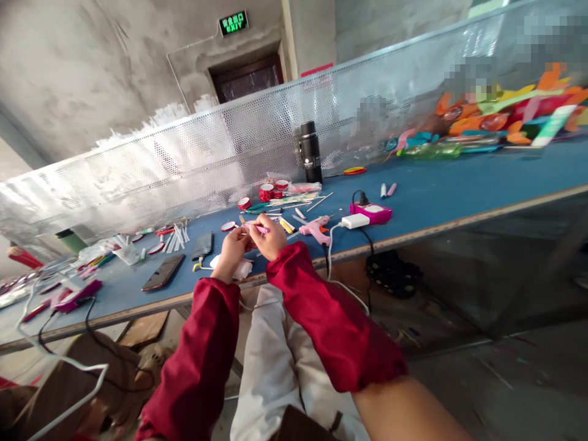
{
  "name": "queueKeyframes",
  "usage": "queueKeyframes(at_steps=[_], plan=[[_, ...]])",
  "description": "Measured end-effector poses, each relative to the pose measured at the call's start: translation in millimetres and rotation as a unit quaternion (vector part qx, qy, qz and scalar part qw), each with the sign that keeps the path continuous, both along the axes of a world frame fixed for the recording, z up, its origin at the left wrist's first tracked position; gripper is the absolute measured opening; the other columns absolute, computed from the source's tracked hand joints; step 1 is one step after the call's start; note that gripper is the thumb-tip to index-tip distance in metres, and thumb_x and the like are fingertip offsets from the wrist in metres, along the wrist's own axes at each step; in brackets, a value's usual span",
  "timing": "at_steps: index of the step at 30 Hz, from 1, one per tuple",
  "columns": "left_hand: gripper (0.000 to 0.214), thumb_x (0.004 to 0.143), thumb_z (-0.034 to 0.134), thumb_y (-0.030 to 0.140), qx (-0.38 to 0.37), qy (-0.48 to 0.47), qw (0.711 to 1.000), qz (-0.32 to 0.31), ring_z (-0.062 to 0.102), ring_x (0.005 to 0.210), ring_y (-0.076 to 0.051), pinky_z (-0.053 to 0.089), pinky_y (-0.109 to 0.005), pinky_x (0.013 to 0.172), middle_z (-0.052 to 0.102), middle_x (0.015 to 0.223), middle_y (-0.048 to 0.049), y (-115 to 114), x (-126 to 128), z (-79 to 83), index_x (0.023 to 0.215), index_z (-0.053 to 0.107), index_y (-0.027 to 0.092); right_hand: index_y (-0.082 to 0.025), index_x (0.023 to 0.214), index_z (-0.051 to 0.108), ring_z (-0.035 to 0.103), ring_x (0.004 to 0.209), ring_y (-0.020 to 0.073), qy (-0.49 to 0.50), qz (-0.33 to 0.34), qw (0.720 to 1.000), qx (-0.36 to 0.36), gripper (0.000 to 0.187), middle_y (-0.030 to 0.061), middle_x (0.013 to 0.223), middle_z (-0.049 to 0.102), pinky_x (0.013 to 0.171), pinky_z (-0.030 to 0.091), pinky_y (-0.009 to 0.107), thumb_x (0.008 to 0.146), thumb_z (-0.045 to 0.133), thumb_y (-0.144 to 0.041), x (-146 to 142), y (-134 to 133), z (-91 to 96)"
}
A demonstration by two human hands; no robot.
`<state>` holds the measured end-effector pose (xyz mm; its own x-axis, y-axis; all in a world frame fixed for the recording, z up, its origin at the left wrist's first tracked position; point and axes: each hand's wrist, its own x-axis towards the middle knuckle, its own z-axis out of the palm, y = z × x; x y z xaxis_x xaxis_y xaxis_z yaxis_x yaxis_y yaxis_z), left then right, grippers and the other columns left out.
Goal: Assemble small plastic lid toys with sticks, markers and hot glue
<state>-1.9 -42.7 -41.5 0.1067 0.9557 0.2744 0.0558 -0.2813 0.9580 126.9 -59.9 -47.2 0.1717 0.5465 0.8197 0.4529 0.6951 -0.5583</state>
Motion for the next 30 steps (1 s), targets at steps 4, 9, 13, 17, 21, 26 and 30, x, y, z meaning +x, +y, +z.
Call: queueKeyframes(at_steps=[4,9,13,17,21,26,30], plan=[[0.006,0.084,0.062,0.020,-0.002,0.004,1.000,-0.001,0.065,0.055,-0.014,0.044,-0.022,0.053,0.067,0.062,0.0004,0.8,-0.6,-0.5,0.079,0.060,0.019,-0.025,0.076,0.054,0.059,0.065,0.0179,0.000,-0.001,1.000,-0.003,0.019,0.0007,0.071,0.065,0.063,0.042,0.028,0.091,0.053,-0.037,0.1,-0.1,0.0],[0.004,0.084,0.061,0.018,-0.004,0.016,1.000,0.008,0.066,0.057,-0.015,0.043,-0.022,0.054,0.068,0.064,-0.0003,0.5,-1.0,0.2,0.081,0.062,0.019,-0.026,0.076,0.053,0.059,0.066,0.0186,0.012,-0.014,1.000,0.003,0.020,0.0013,0.072,0.066,0.064,0.043,0.029,0.092,0.052,-0.037,-0.1,1.0,-0.7],[0.007,0.084,0.062,0.020,-0.007,0.013,1.000,0.003,0.066,0.057,-0.015,0.044,-0.022,0.054,0.067,0.063,0.0000,0.3,-1.1,0.2,0.078,0.059,0.019,-0.026,0.076,0.053,0.059,0.067,0.0186,0.006,-0.007,1.000,0.004,0.019,0.0012,0.072,0.066,0.064,0.044,0.029,0.092,0.053,-0.037,0.0,1.6,-1.0],[0.007,0.084,0.062,0.021,-0.004,0.012,1.000,0.002,0.065,0.057,-0.015,0.044,-0.023,0.055,0.068,0.063,-0.0003,0.6,-0.9,-0.2,0.078,0.059,0.019,-0.025,0.077,0.054,0.060,0.066,0.0183,0.002,-0.001,1.000,0.007,0.020,0.0011,0.073,0.066,0.063,0.043,0.029,0.092,0.054,-0.038,0.1,1.2,-1.1],[0.008,0.084,0.062,0.020,-0.009,0.007,1.000,-0.001,0.064,0.056,-0.015,0.044,-0.023,0.054,0.067,0.063,0.0001,-0.2,0.1,0.8,0.077,0.059,0.019,-0.025,0.078,0.054,0.060,0.066,0.0184,0.000,-0.005,1.000,0.017,0.020,0.0013,0.073,0.066,0.063,0.042,0.029,0.093,0.054,-0.038,0.4,1.2,-1.3],[0.007,0.084,0.062,0.018,-0.014,0.003,1.000,0.004,0.065,0.055,-0.014,0.043,-0.021,0.053,0.067,0.062,0.0007,-2.2,1.2,2.4,0.077,0.059,0.019,-0.025,0.078,0.054,0.060,0.067,0.0183,-0.002,-0.009,1.000,0.011,0.020,0.0011,0.074,0.067,0.064,0.042,0.029,0.093,0.053,-0.039,0.6,1.8,-1.6],[0.006,0.084,0.062,0.018,-0.016,0.006,1.000,0.006,0.064,0.054,-0.014,0.043,-0.022,0.053,0.066,0.061,0.0007,-3.2,1.1,3.0,0.078,0.061,0.019,-0.026,0.077,0.053,0.059,0.066,0.0183,-0.008,-0.018,1.000,0.008,0.020,0.0011,0.073,0.066,0.063,0.041,0.029,0.092,0.053,-0.038,0.3,1.0,-1.2]])
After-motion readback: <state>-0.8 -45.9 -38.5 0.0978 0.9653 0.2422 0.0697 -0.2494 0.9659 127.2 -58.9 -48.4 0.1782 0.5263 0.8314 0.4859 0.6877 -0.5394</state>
